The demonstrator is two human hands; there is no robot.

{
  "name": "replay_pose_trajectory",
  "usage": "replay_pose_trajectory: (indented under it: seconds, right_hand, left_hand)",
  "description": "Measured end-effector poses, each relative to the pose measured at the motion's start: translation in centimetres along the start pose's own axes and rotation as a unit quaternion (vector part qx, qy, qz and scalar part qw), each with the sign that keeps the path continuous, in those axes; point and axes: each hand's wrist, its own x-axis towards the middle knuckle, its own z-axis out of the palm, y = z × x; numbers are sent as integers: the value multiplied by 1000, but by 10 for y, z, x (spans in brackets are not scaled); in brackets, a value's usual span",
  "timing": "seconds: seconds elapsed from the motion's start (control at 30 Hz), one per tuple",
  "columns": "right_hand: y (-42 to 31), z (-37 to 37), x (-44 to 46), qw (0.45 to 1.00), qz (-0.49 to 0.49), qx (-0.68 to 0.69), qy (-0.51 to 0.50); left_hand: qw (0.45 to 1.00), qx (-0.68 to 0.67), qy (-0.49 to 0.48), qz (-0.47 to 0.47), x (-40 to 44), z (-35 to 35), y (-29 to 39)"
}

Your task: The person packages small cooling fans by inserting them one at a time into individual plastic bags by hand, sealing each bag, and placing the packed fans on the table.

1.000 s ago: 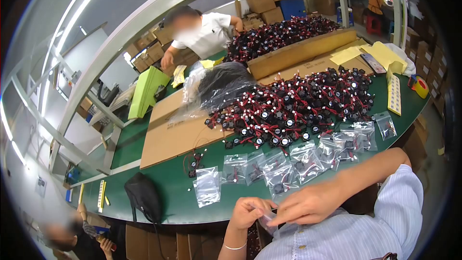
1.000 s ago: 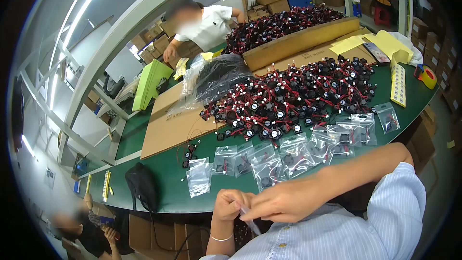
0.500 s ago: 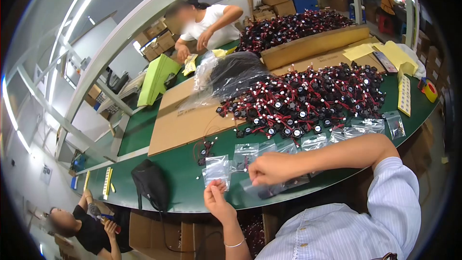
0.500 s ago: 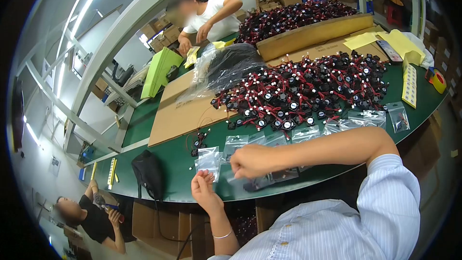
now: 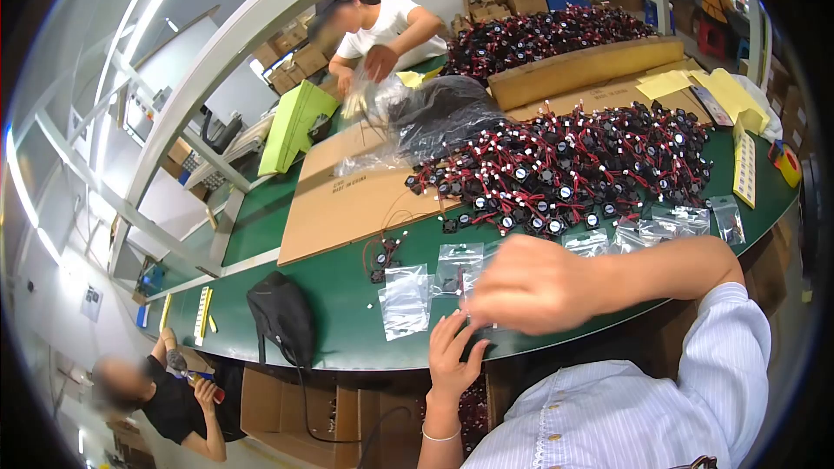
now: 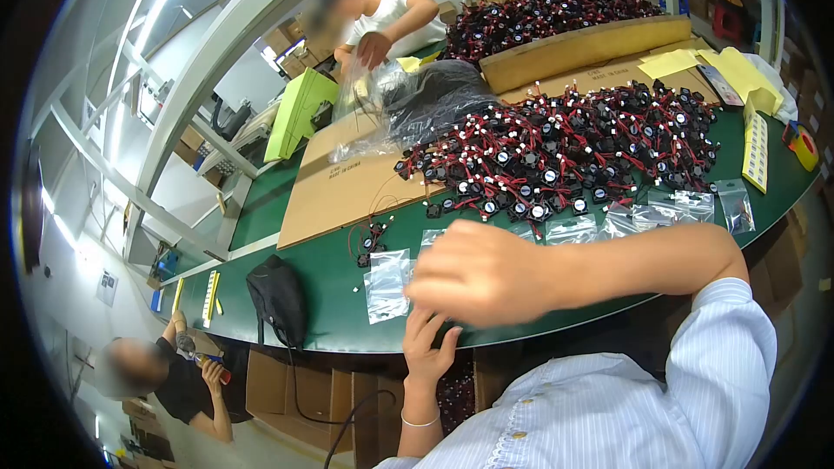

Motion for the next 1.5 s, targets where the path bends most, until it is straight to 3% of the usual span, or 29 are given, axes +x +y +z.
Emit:
replay_pose_trajectory:
  seconds: [0.07, 0.13, 0.17, 0.23, 0.27, 0.33, 0.37, 0.43, 0.57, 0.63, 0.67, 0.73, 0.77, 0.83, 0.9, 0.97, 1.0, 1.03, 1.1, 1.13, 1.17, 1.23, 1.27, 1.33, 1.37, 1.43, 1.5]
  right_hand:
    - [-25, -31, 16, 993, -67, 34, 88]
    - [-49, -53, 22, 970, 29, 238, 51]
    - [-53, -52, 24, 969, 33, 238, 50]
    - [-64, -44, 34, 856, 48, 512, 47]
    - [-75, -36, 38, 856, 56, 512, 52]
    - [-97, -20, 47, 652, 14, 736, 182]
    - [-99, -16, 50, 652, 18, 735, 188]
    - [-101, -7, 53, 709, -48, 659, 245]
    - [-103, -34, 51, 726, -12, 651, 221]
    - [-97, -75, 50, 755, 119, 644, 36]
    - [-104, -65, 50, 751, 128, 646, 41]
    - [-125, -38, 52, 673, 121, 686, 250]
    - [-127, -41, 48, 671, 127, 684, 256]
    - [-117, -53, 48, 708, 58, 686, 155]
    - [-109, -55, 49, 696, 6, 698, 168]
    - [-97, -79, 47, 635, 81, 768, -13]
    - [-122, -26, 47, 648, -84, 726, 213]
    - [-130, -21, 48, 643, -86, 733, 205]
    - [-137, -19, 48, 609, -124, 765, 170]
    - [-101, -68, 42, 543, 22, 837, -68]
    - [-107, -60, 40, 539, 24, 839, -69]
    - [-123, -39, 45, 595, -107, 796, 23]
    - [-118, -43, 38, 592, -112, 798, 21]
    - [-100, -68, 32, 565, 12, 812, -146]
    - [-101, -67, 24, 563, 8, 812, -153]
    - [-111, -58, 7, 467, 126, 842, -239]
    - [-112, -61, 1, 450, 132, 848, -248]
  left_hand:
    - [999, -49, 19, -14, 3, -2, 2]
    - [999, -41, 9, -3, -2, 3, -9]
    - [998, -53, 19, -1, -2, 6, -9]
    - [999, 12, -42, 28, 0, 6, -19]
    - [1000, 1, -28, 0, -6, 7, -15]
    - [999, -11, -12, -33, -1, 6, -4]
    - [999, -3, -9, -31, -1, 4, -3]
    - [999, 1, 2, -38, -4, 3, -4]
    - [999, -10, 7, -41, -4, 4, -6]
    - [999, -14, 20, -25, -4, 5, -5]
    - [999, -14, 18, -31, -4, 5, -5]
    - [998, -1, 9, -59, -5, 3, -1]
    - [998, -8, 15, -66, -5, 3, -2]
    - [998, -15, 30, -60, -3, 4, -1]
    - [998, -10, 28, -58, -4, 4, -3]
    - [998, -20, 31, -53, -4, 5, -4]
    - [998, -17, 33, -52, -3, 4, -4]
    - [998, -17, 30, -53, -3, 5, -3]
    - [997, -18, 35, -59, -3, 5, -5]
    - [997, -23, 33, -60, -3, 6, -4]
    - [997, -22, 33, -65, -4, 8, -2]
    - [997, -6, 36, -65, -3, 6, -1]
    - [997, -16, 39, -72, -3, 6, -1]
    - [997, -12, 44, -68, -3, 6, -3]
    - [997, -15, 44, -66, -3, 7, -3]
    - [996, -12, 56, -74, -2, 8, 0]
    - [997, -13, 51, -64, -2, 8, -2]
